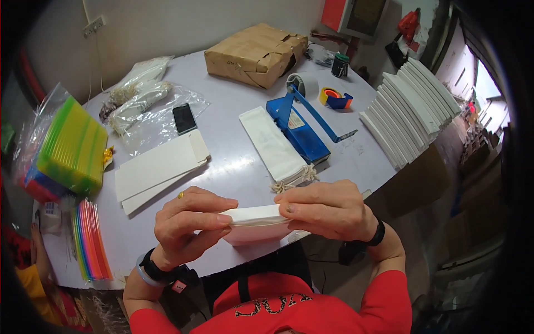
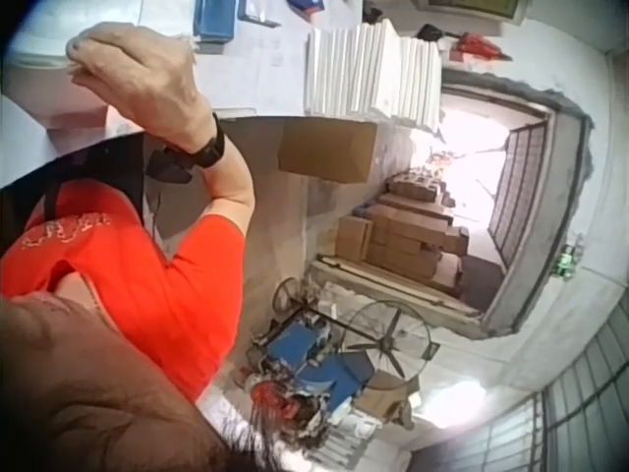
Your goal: The person picks up a white box from a stack, folds it into shape, and places a bundle of colorful straws and a white pouch inside before closing the lid.
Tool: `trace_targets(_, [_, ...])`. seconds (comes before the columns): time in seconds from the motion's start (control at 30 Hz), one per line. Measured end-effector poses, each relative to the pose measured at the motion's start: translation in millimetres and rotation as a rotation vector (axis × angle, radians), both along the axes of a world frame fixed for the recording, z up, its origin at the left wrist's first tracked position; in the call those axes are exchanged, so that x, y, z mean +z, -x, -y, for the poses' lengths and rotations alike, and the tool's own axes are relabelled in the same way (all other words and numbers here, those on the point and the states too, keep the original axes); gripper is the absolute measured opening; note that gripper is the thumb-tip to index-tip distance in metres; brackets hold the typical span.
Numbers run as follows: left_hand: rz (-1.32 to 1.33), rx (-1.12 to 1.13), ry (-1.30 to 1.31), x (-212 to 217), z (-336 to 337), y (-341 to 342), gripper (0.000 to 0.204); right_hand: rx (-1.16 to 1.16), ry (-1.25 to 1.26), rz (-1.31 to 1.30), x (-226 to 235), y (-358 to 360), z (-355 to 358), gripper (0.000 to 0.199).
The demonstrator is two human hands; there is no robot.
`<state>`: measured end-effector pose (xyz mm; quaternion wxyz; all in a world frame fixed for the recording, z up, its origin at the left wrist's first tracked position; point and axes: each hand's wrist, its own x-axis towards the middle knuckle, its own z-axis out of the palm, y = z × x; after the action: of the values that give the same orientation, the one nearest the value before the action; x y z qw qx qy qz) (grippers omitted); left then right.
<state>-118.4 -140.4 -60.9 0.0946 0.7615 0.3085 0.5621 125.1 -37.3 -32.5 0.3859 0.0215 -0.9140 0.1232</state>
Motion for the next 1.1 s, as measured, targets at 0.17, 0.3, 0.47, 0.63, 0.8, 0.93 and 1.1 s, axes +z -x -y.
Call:
trace_targets(0.17, [-0.069,0.094,-0.064,17.3,-2.7,-21.3,0.027,-0.013,0.112,-0.005,-1.6,-0.9,4.8,0.039])
trace_targets(0.3, [-0.21,0.133,-0.102,14.7,-9.2,-25.9,0.028,-0.008,0.262,-0.033,-8.9,-5.7,3.4,0.041])
trace_targets(0.47, [-0.175,0.093,-0.136,9.9,-15.5,-25.5,0.028,0.042,0.238,-0.047,-16.5,-8.4,-5.7,0.039])
trace_targets(0.63, [-0.092,0.107,-0.137,3.4,-17.6,-24.8,0.026,0.044,0.163,-0.084,-19.4,-3.5,-4.8,0.036])
trace_targets(0.8, [-0.039,0.127,-0.188,-1.5,-13.6,-28.0,0.027,0.061,0.297,-0.087,-18.2,6.4,-0.3,0.026])
trace_targets(0.93, [-0.062,0.151,-0.206,0.5,-10.8,-31.3,0.031,0.102,0.422,-0.075,-18.8,10.5,5.9,0.022])
trace_targets(1.1, [-0.121,0.19,-0.024,7.4,11.5,-36.7,0.034,0.067,0.41,-0.056,-18.3,8.5,9.0,0.019])
